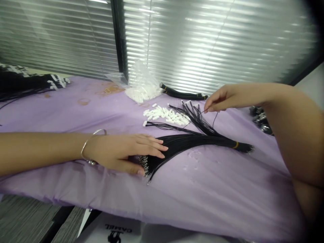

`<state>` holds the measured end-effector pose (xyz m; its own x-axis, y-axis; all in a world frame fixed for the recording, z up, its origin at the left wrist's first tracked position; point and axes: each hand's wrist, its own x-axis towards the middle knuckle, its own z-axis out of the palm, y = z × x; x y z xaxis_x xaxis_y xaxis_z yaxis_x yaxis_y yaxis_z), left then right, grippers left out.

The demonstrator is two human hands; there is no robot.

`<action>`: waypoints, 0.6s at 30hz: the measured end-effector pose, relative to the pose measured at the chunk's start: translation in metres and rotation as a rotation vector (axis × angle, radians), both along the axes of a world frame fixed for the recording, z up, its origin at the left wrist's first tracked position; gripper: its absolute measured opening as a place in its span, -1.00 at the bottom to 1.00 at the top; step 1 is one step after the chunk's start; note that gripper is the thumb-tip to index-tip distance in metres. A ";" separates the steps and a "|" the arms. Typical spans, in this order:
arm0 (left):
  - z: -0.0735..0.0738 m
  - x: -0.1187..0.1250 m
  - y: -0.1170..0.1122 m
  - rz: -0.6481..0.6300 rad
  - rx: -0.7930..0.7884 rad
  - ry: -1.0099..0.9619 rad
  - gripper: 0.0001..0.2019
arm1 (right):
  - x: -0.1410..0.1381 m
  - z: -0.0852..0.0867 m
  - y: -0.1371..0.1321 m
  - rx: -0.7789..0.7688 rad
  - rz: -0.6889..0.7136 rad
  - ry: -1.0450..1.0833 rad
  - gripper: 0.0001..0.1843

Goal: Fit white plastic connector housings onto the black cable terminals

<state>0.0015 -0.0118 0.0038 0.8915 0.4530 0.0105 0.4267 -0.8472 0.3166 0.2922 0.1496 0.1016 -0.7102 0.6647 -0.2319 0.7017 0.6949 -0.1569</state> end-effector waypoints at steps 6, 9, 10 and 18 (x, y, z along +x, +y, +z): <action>0.001 0.000 0.000 0.006 0.011 0.013 -0.49 | -0.016 -0.015 -0.001 0.197 -0.122 -0.224 -0.82; 0.001 0.000 -0.001 0.007 0.012 0.017 -0.49 | -0.014 -0.019 0.007 0.172 -0.196 -0.326 -0.83; 0.001 0.000 -0.001 0.007 0.012 0.017 -0.49 | -0.012 -0.020 0.010 0.163 -0.223 -0.337 -0.83; 0.000 0.000 0.000 0.010 0.007 0.012 -0.49 | 0.002 -0.005 0.017 0.187 -0.306 -0.185 -0.79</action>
<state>0.0019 -0.0114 0.0041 0.8871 0.4616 0.0030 0.4387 -0.8450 0.3057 0.2939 0.1663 0.0971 -0.4310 0.8816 -0.1924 0.8850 0.4546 0.1002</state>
